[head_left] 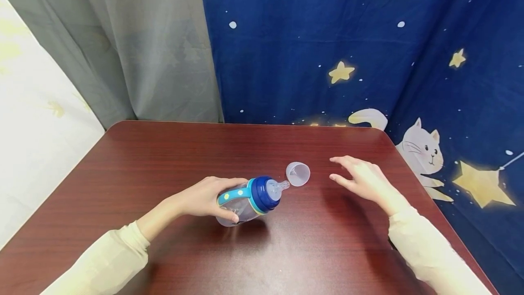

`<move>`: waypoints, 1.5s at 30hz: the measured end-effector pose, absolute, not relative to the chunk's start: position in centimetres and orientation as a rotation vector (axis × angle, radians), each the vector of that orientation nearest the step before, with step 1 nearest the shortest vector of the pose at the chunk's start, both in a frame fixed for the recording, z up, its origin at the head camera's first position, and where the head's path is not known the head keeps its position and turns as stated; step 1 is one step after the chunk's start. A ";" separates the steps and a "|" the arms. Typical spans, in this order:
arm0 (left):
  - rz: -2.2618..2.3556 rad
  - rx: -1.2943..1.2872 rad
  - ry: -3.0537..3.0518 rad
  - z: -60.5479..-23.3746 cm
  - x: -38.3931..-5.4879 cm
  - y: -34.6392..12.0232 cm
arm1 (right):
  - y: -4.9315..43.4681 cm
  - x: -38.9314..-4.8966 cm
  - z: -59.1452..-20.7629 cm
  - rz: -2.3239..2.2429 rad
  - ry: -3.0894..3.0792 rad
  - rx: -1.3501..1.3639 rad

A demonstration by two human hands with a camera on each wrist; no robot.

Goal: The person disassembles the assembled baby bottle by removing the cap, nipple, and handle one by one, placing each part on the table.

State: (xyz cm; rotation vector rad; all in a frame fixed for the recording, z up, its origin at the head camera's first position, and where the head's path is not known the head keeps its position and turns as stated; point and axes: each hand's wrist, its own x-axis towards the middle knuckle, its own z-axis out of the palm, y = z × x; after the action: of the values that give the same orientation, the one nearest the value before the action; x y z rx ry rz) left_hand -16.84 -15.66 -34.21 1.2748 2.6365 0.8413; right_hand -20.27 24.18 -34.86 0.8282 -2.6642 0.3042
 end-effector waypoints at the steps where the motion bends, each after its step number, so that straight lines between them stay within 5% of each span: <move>1: 0.843 1.270 2.636 -34.2 -16.8 -15.7 | 23.6 -20.4 -35.0 0.321 -2.662 0.834; 18: 0.868 1.230 2.618 -34.3 -16.6 -16.1 | 13.3 -24.3 -38.9 0.446 -2.821 1.034; 38: 0.858 1.232 2.645 -34.4 -16.5 -16.5 | 11.3 -24.0 -40.1 0.505 -2.864 0.964; 45: 0.886 1.245 2.632 -34.4 -16.5 -16.7 | 13.9 -24.5 -38.8 1.623 -2.927 0.529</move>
State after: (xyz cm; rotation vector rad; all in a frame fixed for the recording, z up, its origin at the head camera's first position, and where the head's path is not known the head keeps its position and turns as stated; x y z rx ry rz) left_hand -16.48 -16.66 -34.41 1.2453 2.6325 0.8855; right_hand -24.47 13.90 -38.81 0.5291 -2.9269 1.6226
